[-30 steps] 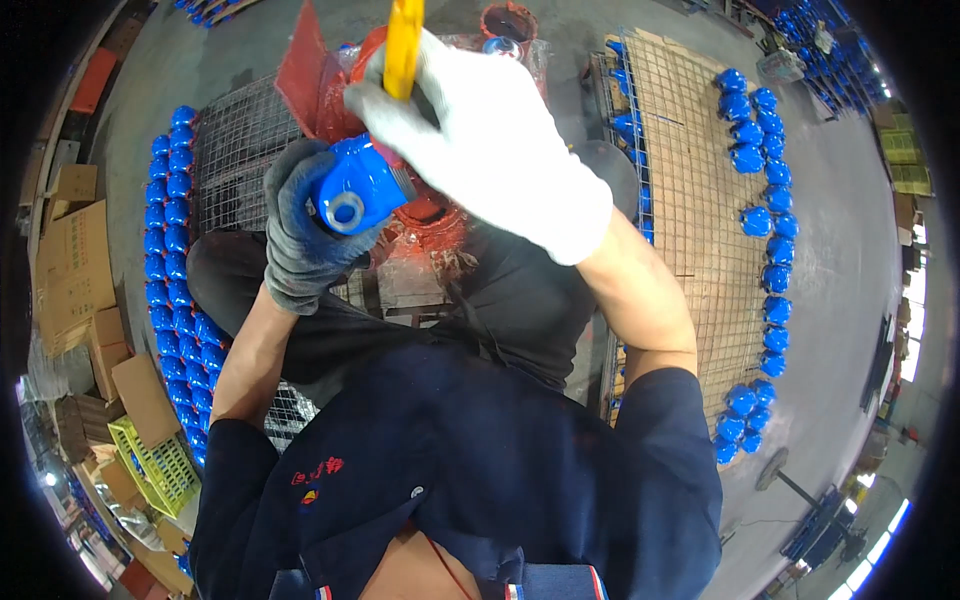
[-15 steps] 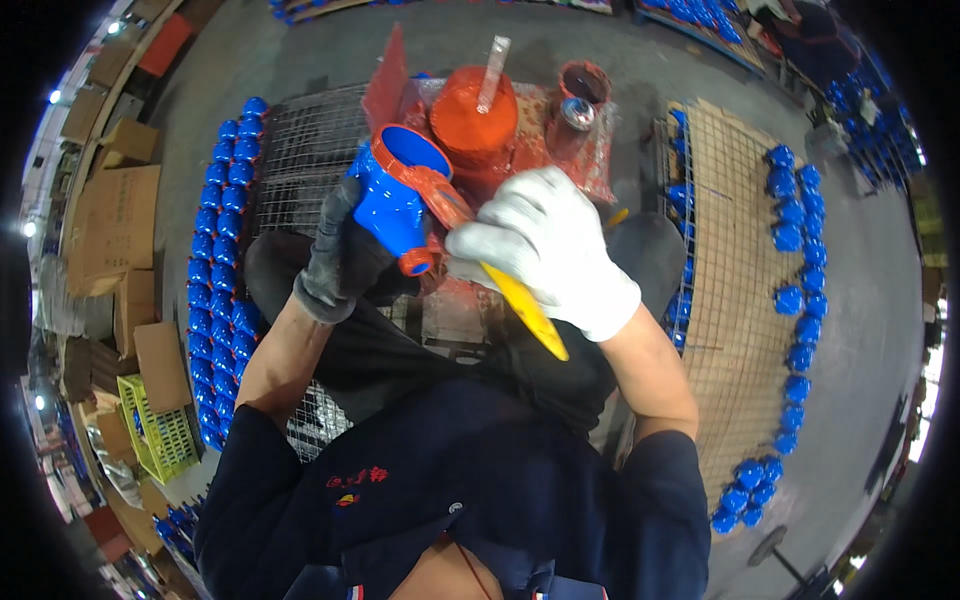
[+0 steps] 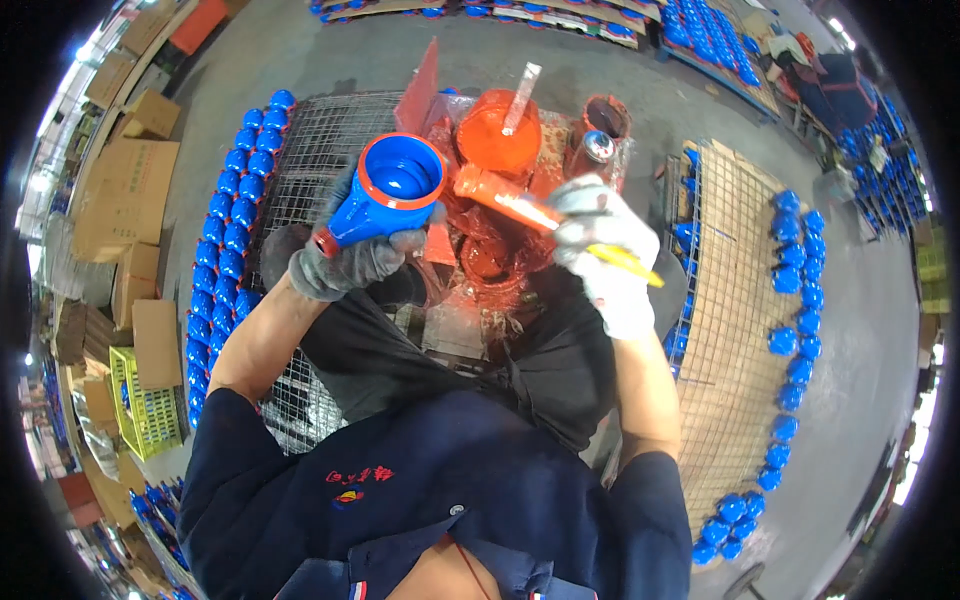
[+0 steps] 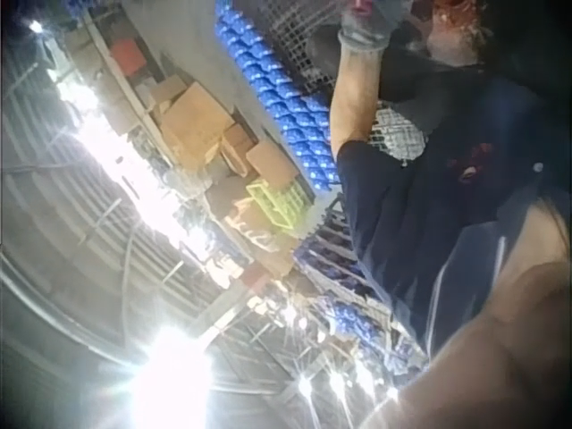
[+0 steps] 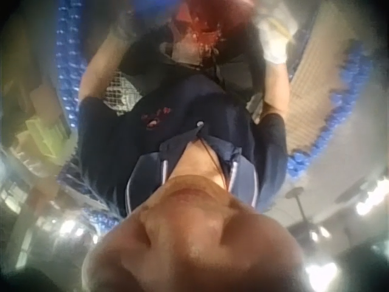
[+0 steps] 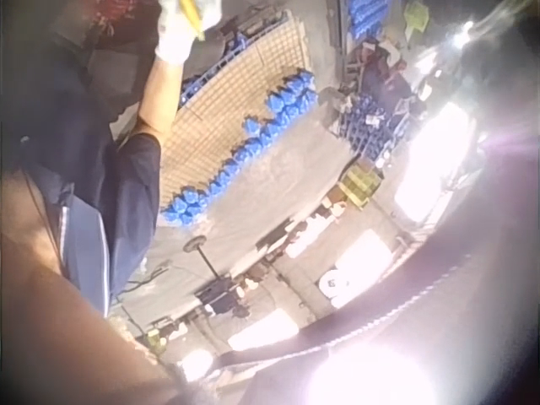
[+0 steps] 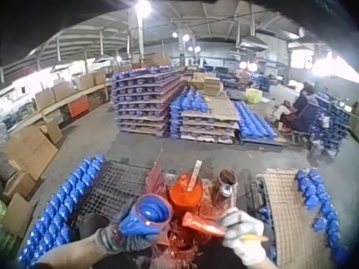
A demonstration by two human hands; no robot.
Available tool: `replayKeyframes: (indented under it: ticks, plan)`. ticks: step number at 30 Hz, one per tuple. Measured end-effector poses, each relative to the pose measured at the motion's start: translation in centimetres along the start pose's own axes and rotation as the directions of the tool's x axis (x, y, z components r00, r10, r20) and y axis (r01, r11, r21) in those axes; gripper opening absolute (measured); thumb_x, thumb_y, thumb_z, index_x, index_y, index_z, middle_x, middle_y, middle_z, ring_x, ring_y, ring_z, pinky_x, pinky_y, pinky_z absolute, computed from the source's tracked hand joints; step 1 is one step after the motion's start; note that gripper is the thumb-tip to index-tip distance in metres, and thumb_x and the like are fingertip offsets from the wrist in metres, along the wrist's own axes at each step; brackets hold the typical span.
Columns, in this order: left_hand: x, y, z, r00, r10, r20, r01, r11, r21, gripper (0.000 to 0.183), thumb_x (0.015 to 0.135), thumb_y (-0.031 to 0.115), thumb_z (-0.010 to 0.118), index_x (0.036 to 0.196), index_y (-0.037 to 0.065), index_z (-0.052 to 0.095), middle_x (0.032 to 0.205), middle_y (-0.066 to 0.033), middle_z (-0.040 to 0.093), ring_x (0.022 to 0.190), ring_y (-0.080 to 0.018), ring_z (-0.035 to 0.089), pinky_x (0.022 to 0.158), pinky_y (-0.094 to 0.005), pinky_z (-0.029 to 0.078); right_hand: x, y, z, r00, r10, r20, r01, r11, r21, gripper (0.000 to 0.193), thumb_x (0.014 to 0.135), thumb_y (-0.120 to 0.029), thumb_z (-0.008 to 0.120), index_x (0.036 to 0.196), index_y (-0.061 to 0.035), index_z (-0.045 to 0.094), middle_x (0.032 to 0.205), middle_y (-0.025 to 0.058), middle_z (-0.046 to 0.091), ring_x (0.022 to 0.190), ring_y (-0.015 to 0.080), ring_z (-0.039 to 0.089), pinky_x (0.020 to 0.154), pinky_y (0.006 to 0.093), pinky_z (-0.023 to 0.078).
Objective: The person applies red paint to the base of blue metal parts using a brush and a spray can before placing them on a wire rack.
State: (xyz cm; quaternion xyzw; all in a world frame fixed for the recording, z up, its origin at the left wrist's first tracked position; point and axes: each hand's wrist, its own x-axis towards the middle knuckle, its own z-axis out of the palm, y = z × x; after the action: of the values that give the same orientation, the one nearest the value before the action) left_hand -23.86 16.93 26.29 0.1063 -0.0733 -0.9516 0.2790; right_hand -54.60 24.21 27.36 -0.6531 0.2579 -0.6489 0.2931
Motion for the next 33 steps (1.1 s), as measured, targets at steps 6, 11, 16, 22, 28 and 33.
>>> replayKeyframes:
  ticks: [6, 11, 16, 22, 28, 33]
  plan:
    - [0.5, -2.5, 1.4, 0.914, 0.383, -0.136, -0.046, 0.429, 0.902, 0.075, 0.085, 0.05, 0.078, 0.142, 0.01, 0.049, 0.13, -0.013, 0.061, 0.111, -0.0239, 0.065, 0.093, -0.0384, 0.058, 3.6, -2.1, -0.3, 0.922, 0.233, -0.31, -0.268, 0.961, -0.075, 0.02, 0.095, -0.014, 0.068, 0.11, -0.0015, 0.072, 0.103, 0.0086, 0.075, 0.085, 0.0157, 0.072, 0.075, 0.0275, 0.058]
    - [1.0, -5.7, 1.6, 0.853, 0.341, 0.394, 0.009, -0.766, 0.643, 0.089, 0.063, 0.047, 0.093, 0.134, 0.011, 0.055, 0.122, -0.0134, 0.065, 0.103, -0.0312, 0.069, 0.085, -0.0426, 0.058, 9.1, -4.7, 1.1, 0.805, 0.592, -0.036, -0.54, 0.707, -0.457, 0.033, 0.099, -0.033, 0.066, 0.104, -0.0005, 0.068, 0.086, 0.0176, 0.071, 0.075, 0.0243, 0.067, 0.07, 0.0354, 0.051]
    - [0.9, -6.9, 2.6, 0.889, 0.209, 0.407, -0.035, -0.855, 0.518, 0.089, 0.062, 0.048, 0.092, 0.134, 0.012, 0.057, 0.125, -0.0158, 0.063, 0.104, -0.0354, 0.069, 0.084, -0.0444, 0.059, 7.9, -1.0, 1.1, 0.832, 0.507, 0.225, -0.286, 0.74, -0.609, 0.046, 0.102, -0.04, 0.057, 0.118, 0.0017, 0.067, 0.085, 0.0186, 0.069, 0.077, 0.0314, 0.066, 0.075, 0.0394, 0.051]
    - [0.5, -5.8, 1.4, 0.932, 0.262, 0.252, -0.071, -0.548, 0.833, 0.081, 0.071, 0.046, 0.089, 0.135, 0.009, 0.057, 0.124, -0.0129, 0.065, 0.103, -0.0283, 0.069, 0.088, -0.0397, 0.057, 6.0, -1.8, 1.6, 0.81, 0.541, 0.227, -0.263, 0.681, -0.683, 0.04, 0.1, -0.038, 0.06, 0.113, -0.0016, 0.068, 0.081, 0.0151, 0.069, 0.073, 0.0269, 0.067, 0.071, 0.0371, 0.051]
    - [0.2, -3.7, -0.2, 0.97, 0.154, -0.186, 0.056, 0.604, 0.795, 0.063, 0.087, 0.037, 0.079, 0.136, 0.004, 0.057, 0.126, -0.0077, 0.065, 0.112, -0.0178, 0.063, 0.094, -0.0316, 0.055, 2.9, -1.5, 1.1, 0.941, 0.318, 0.117, -0.196, 0.793, -0.577, 0.027, 0.099, -0.03, 0.063, 0.105, -0.0043, 0.07, 0.08, 0.0163, 0.067, 0.075, 0.0323, 0.066, 0.072, 0.0395, 0.051]
    - [0.6, -4.1, -2.7, 0.977, 0.206, -0.062, -0.18, 0.941, 0.287, 0.079, 0.096, 0.06, 0.058, 0.152, 0.007, 0.041, 0.148, -0.0183, 0.051, 0.133, -0.0358, 0.054, 0.105, -0.0497, 0.053, -1.8, 2.2, 1.4, 0.936, 0.32, -0.15, -0.311, 0.947, 0.075, 0.012, 0.092, -0.003, 0.07, 0.104, -0.0025, 0.069, 0.102, 0.0055, 0.068, 0.09, 0.0134, 0.063, 0.081, 0.0291, 0.051]
